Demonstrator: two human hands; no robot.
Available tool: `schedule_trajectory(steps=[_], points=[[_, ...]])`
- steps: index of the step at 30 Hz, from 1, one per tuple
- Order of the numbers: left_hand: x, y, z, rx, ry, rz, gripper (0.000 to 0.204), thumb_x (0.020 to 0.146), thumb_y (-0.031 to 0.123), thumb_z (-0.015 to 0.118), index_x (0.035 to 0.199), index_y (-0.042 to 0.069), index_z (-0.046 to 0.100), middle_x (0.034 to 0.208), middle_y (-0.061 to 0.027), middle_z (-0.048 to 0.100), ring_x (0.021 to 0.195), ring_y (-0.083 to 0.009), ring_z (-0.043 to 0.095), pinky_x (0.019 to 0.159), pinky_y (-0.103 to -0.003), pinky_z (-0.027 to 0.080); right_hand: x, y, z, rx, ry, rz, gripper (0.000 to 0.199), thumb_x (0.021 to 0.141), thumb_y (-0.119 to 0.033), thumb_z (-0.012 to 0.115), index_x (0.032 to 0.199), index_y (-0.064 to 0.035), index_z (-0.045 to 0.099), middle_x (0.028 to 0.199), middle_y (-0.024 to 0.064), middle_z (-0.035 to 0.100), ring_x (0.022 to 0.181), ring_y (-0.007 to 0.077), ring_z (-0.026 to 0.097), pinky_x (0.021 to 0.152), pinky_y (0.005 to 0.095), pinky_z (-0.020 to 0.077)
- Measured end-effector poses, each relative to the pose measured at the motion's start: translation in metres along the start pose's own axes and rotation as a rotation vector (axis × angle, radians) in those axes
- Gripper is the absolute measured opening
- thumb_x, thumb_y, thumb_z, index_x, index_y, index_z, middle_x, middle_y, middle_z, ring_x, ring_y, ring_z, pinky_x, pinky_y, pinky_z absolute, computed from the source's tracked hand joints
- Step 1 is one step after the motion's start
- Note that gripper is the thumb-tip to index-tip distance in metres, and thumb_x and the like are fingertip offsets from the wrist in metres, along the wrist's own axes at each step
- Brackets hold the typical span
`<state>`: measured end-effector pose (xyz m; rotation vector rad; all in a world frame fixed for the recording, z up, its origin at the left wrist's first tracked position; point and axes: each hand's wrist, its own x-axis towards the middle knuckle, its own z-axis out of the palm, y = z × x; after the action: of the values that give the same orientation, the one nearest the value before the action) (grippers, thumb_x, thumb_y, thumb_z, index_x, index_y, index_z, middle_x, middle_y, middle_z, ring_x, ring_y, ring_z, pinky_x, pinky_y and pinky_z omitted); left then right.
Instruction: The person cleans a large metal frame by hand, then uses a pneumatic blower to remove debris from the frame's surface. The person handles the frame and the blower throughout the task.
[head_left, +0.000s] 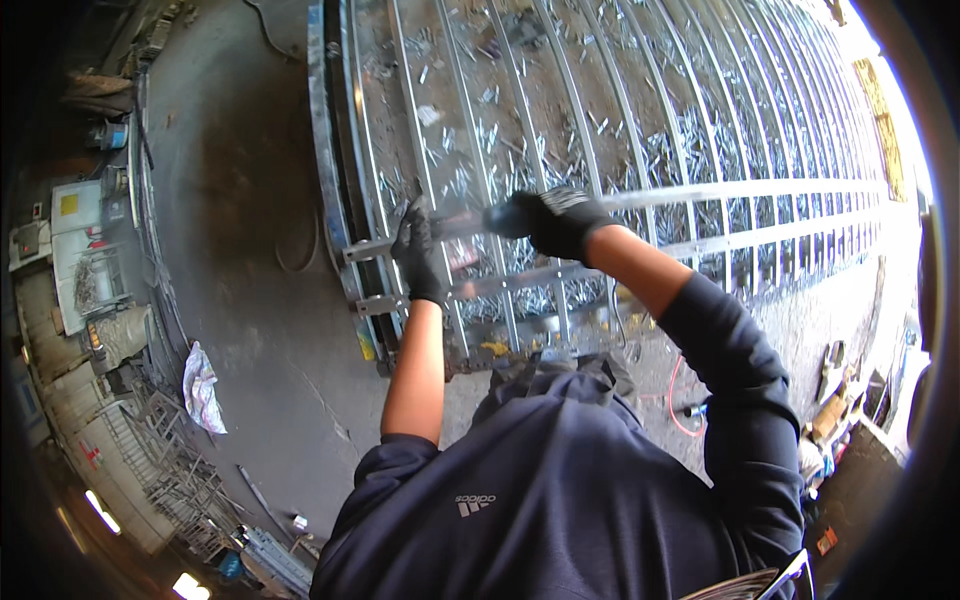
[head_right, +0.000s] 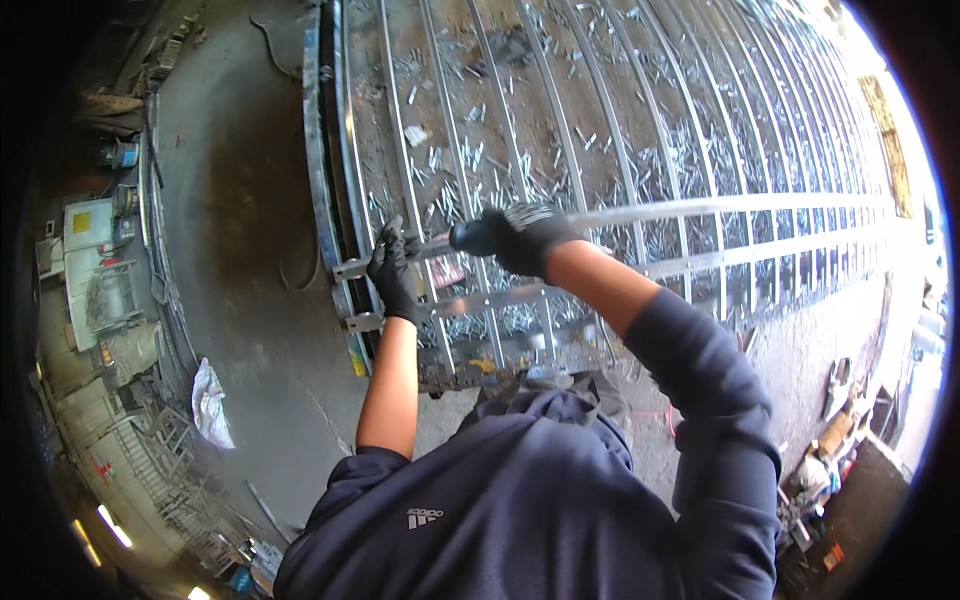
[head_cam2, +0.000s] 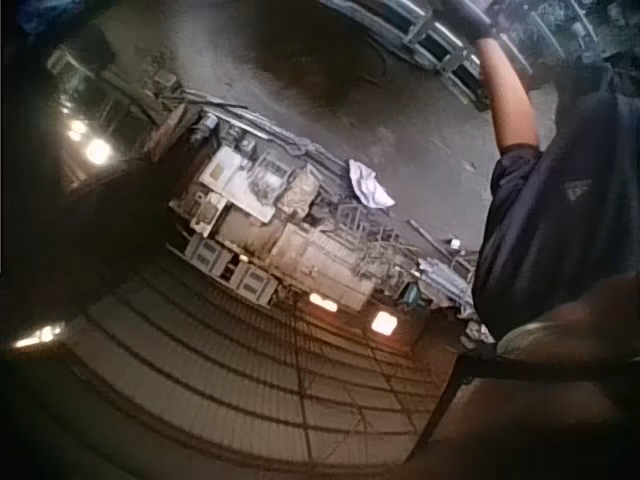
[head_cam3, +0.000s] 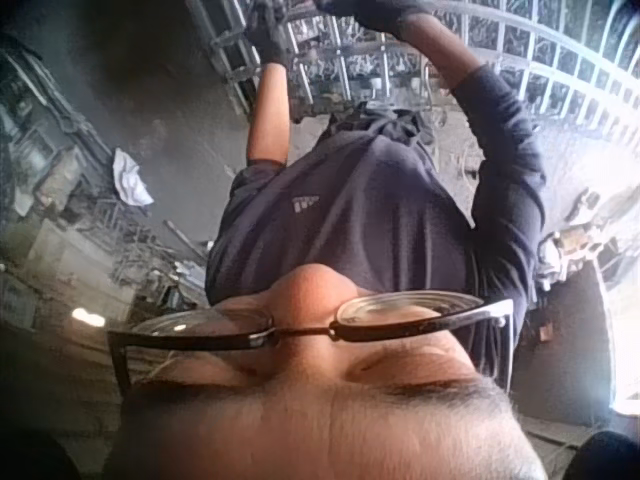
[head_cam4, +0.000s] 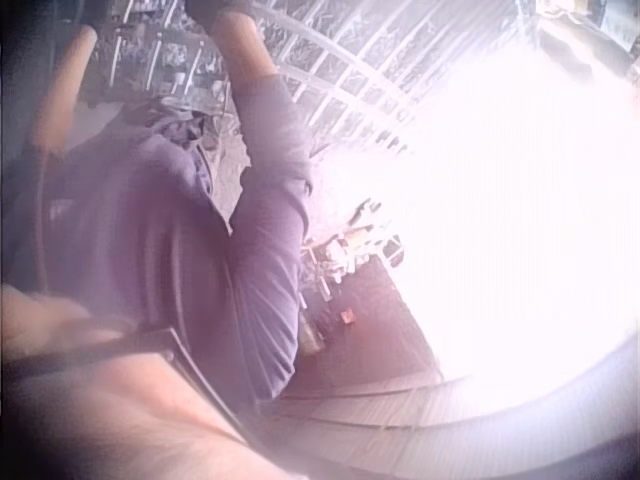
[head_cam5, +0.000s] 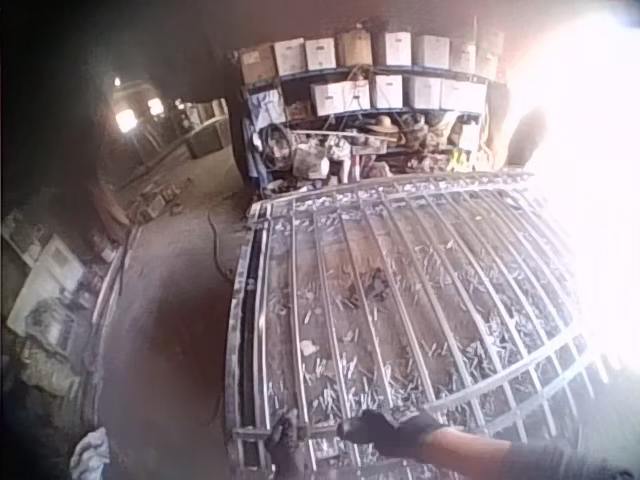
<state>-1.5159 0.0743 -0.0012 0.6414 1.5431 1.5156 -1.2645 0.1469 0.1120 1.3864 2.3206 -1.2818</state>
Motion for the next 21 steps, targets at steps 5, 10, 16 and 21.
schedule_trajectory(steps=[5,10,16,21], points=[[-0.007,-0.074,-0.015,-0.018,-0.297,-0.269,0.025,0.097,0.017,0.076,0.118,0.004,0.075,0.081,0.0029,0.068,0.06,-0.0058,0.054,0.056,-0.022,0.045,-0.123,0.041,0.045,0.299,0.527,0.071,0.055,0.089,-0.009,0.068,0.142,-0.0045,0.055,0.123,0.026,0.07,0.114,0.0374,0.07,0.096,0.0442,0.0557],[0.011,-0.132,0.002,0.236,-0.355,-0.325,0.024,0.098,0.017,0.065,0.115,0.002,0.074,0.089,-0.0007,0.071,0.066,-0.0071,0.064,0.056,-0.023,0.051,-0.247,0.054,0.14,0.555,0.71,0.474,0.056,0.087,-0.007,0.07,0.141,-0.0007,0.055,0.124,0.0268,0.069,0.118,0.0304,0.069,0.097,0.0404,0.0542],[0.017,-0.136,0.011,0.524,-0.482,-0.369,0.018,0.106,0.012,0.059,0.117,0.003,0.07,0.089,0.0,0.068,0.061,-0.0087,0.061,0.052,-0.024,0.05,-0.332,0.046,0.237,0.967,0.782,1.057,0.042,0.082,-0.006,0.075,0.123,-0.0014,0.066,0.079,0.0027,0.067,0.059,0.0104,0.059,0.053,0.0298,0.0485],[0.017,-0.122,0.019,0.59,-0.517,-0.315,0.018,0.097,-0.004,0.055,0.114,0.003,0.056,0.102,-0.0067,0.066,0.067,-0.0115,0.062,0.056,-0.029,0.051,-0.36,0.045,0.27,1.112,0.831,1.012,0.036,0.081,-0.005,0.075,0.116,-0.0016,0.068,0.08,0.0023,0.068,0.061,0.0108,0.06,0.054,0.0291,0.047]])
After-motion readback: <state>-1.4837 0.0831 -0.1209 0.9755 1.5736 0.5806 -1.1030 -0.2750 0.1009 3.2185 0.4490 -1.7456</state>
